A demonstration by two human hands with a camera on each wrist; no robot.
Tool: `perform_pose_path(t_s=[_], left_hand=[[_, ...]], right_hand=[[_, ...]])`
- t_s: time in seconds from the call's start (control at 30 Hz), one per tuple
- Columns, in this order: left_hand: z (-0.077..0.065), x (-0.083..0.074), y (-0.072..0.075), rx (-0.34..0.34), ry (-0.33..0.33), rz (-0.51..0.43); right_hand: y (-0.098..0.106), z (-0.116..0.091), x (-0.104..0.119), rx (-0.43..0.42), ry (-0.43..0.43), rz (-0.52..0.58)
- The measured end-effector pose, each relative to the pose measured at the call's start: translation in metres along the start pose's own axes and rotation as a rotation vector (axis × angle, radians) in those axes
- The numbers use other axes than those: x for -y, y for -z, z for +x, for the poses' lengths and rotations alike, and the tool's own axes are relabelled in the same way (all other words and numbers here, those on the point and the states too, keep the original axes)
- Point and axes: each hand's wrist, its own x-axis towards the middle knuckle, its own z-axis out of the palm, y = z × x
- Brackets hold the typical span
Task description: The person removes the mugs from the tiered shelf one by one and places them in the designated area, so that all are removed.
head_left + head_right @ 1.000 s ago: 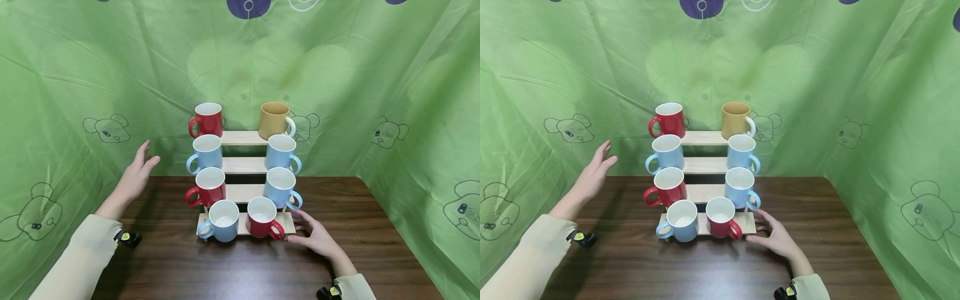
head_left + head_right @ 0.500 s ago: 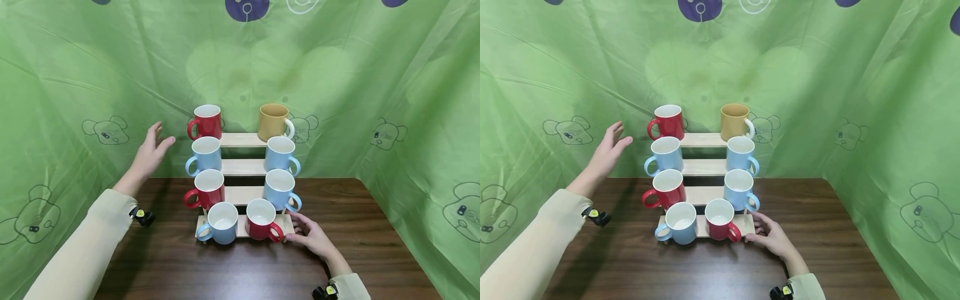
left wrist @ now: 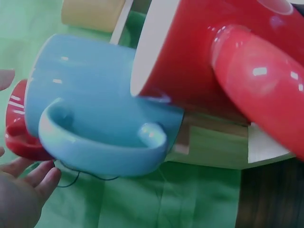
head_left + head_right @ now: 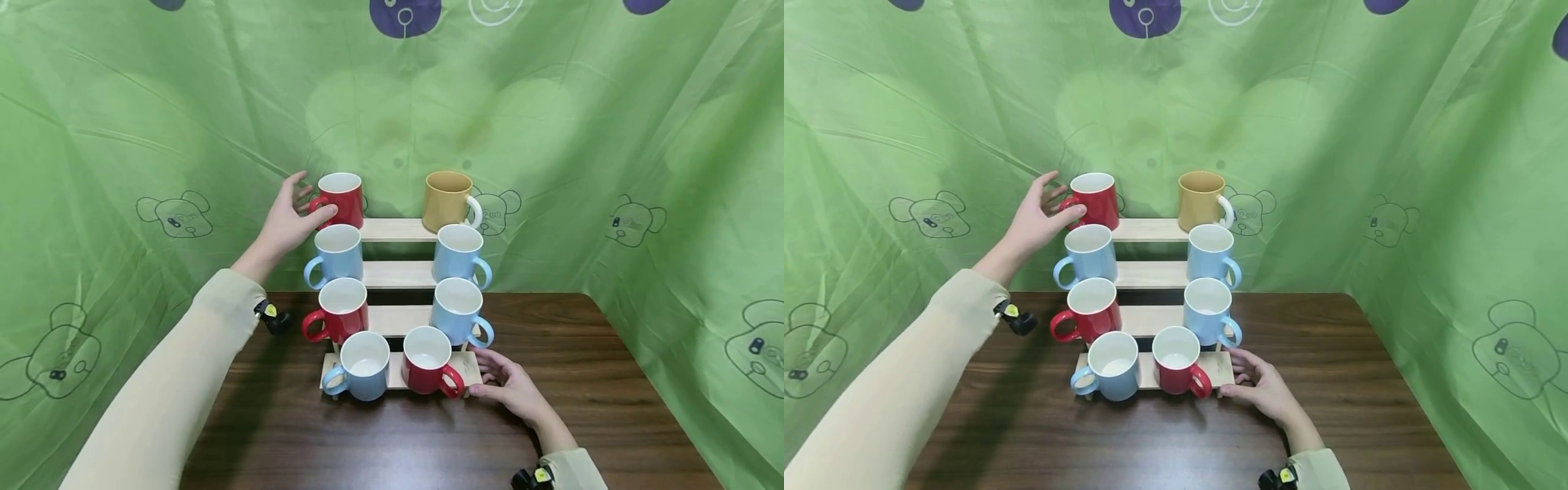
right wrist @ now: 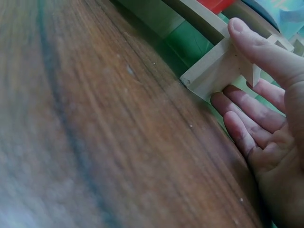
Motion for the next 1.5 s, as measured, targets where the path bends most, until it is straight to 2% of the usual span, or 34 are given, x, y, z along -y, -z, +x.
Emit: perform_pose_path(t_s=[0.17, 0.33, 0.43, 0.73, 1.17, 1.5], left_hand=[[0.005, 0.001, -0.013, 0.012, 0.008, -0.001], [0.012, -0.001, -0.02, 0.011, 0.052, 0.016], [0.016, -0.002, -0.022, 0.0, 0.073, 0.009], [0.025, 0.002, -0.025, -0.041, 0.083, 0.001], [0.029, -0.001, -0.03, -0.041, 0.107, 0.006], [0.027, 0.006, -0.032, -0.103, 0.073, -0.03]], right_hand=[[0.001, 0.002, -0.001, 0.004, -0.011, -0.006], [0.002, 0.003, -0.001, 0.003, -0.023, -0.009], [0.002, 0.003, -0.001, 0.003, -0.025, -0.014], [0.003, 0.003, 0.0, 0.007, -0.016, -0.013], [0.004, 0.002, 0.002, 0.006, -0.018, -0.032], [0.001, 0.002, -0.001, 0.016, -0.02, -0.005]])
